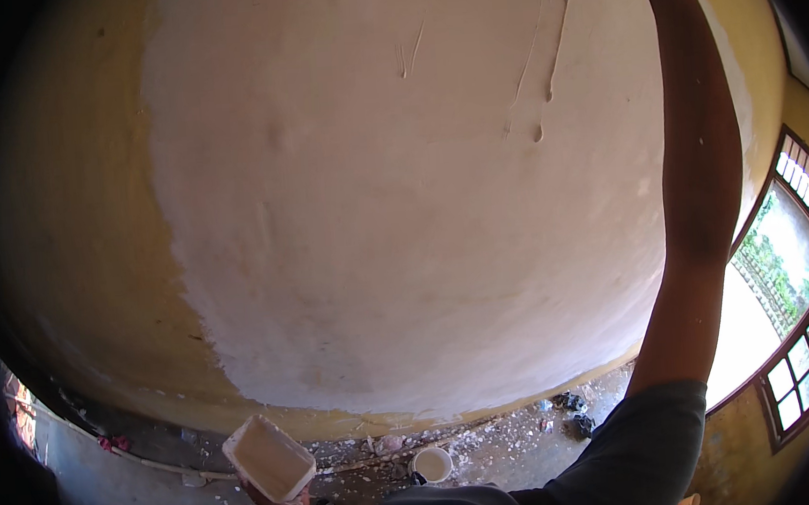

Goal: The person applies a white plaster substance to a wall using a putty knife. They hold a small container of the substance in one hand while spreading it across the wall surface with the tool.

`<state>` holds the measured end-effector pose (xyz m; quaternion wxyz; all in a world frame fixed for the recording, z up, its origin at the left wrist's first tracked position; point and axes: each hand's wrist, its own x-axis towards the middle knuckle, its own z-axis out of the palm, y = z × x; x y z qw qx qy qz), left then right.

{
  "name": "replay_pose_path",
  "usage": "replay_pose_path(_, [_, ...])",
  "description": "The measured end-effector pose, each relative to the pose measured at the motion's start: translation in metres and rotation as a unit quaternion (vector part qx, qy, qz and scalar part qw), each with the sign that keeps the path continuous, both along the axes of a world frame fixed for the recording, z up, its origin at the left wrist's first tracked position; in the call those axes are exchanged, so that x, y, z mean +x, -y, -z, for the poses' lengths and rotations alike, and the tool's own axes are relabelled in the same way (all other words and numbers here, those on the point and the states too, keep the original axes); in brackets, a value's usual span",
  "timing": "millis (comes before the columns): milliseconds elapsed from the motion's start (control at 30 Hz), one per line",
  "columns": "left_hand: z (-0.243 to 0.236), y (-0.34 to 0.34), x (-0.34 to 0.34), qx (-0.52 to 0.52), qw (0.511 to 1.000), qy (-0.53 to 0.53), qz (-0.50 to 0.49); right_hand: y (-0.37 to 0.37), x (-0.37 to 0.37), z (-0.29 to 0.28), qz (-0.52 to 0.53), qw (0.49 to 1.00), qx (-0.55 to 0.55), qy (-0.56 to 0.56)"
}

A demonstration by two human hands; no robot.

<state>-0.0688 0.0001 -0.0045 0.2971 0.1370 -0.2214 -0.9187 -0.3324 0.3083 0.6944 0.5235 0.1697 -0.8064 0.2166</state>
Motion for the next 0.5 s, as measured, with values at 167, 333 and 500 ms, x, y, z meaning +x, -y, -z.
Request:
replay_pose_path(167, [-0.009, -0.001, 0.008, -0.012, 1.0, -0.003, -0.018, 0.055, -0.037, 0.126, -0.065, 0.968, 0.175, 0.166])
replay_pose_path(333, [0.014, 0.007, -0.001, -0.002, 1.0, 0.007, -0.012, 0.037, -0.028, 0.028, 0.026, 0.989, 0.075, -0.122])
replay_pose_path(500, [0.0, 0.002, 0.002, 0.01, 0.999, 0.029, -0.031, 0.065, -0.008, 0.106, -0.07, 0.975, 0.206, 0.035])
